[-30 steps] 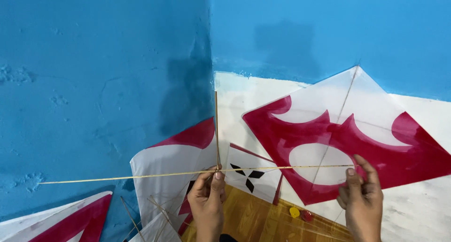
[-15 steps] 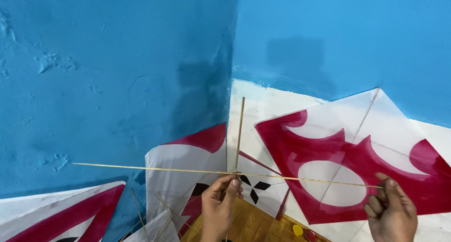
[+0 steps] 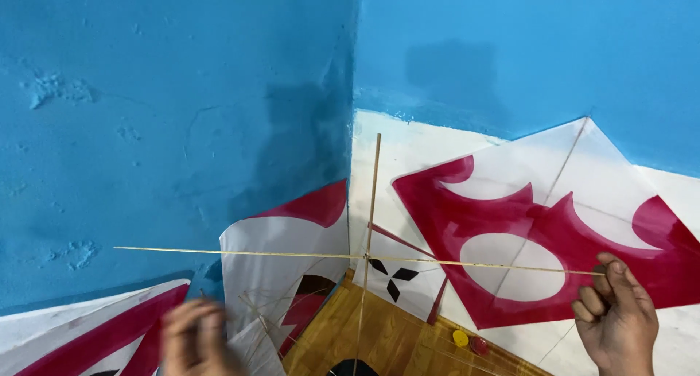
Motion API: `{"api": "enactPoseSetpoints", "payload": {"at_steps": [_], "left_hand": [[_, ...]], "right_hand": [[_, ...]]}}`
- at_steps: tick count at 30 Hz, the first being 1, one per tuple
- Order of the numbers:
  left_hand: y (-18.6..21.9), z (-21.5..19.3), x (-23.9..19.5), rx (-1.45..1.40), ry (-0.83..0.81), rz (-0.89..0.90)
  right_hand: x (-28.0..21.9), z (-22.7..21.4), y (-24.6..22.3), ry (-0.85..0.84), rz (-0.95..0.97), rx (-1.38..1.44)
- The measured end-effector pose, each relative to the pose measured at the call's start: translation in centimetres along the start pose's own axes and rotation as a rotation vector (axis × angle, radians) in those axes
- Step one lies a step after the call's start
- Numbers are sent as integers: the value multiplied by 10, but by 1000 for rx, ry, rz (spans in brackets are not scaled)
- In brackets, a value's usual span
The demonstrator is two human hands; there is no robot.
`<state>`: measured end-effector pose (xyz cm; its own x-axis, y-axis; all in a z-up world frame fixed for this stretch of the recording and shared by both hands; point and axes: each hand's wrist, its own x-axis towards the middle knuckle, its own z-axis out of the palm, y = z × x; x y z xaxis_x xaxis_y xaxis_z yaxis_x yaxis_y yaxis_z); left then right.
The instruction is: Assembling a kite frame by crossing bamboo sticks and tying the intersection with string.
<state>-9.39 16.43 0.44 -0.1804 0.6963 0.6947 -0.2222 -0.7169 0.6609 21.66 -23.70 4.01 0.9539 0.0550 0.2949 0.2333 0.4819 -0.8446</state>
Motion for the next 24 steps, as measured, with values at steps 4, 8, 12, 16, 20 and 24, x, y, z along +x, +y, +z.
{"api": "enactPoseSetpoints", "payload": {"at_steps": [4,8,12,16,20,24], "left_hand": [[-14,-36,69,146,31,340],[0,-51,115,457,-202,573],[-8,-59,121,454,-485,412],[-30,-62,117,514,-406,474],[-28,-62,121,573,-436,458],[-26,-61,124,572,-514,348]], "right_hand": [[-4,4,-4,-7,7,-36],[-6,10,-8,-12,33,-26],[-4,9,-1,-28,43,-21],[-4,4,4,-30,61,-22],[-2,0,5,-38,66,-16],[-4,-3,6,-39,79,-13]]}}
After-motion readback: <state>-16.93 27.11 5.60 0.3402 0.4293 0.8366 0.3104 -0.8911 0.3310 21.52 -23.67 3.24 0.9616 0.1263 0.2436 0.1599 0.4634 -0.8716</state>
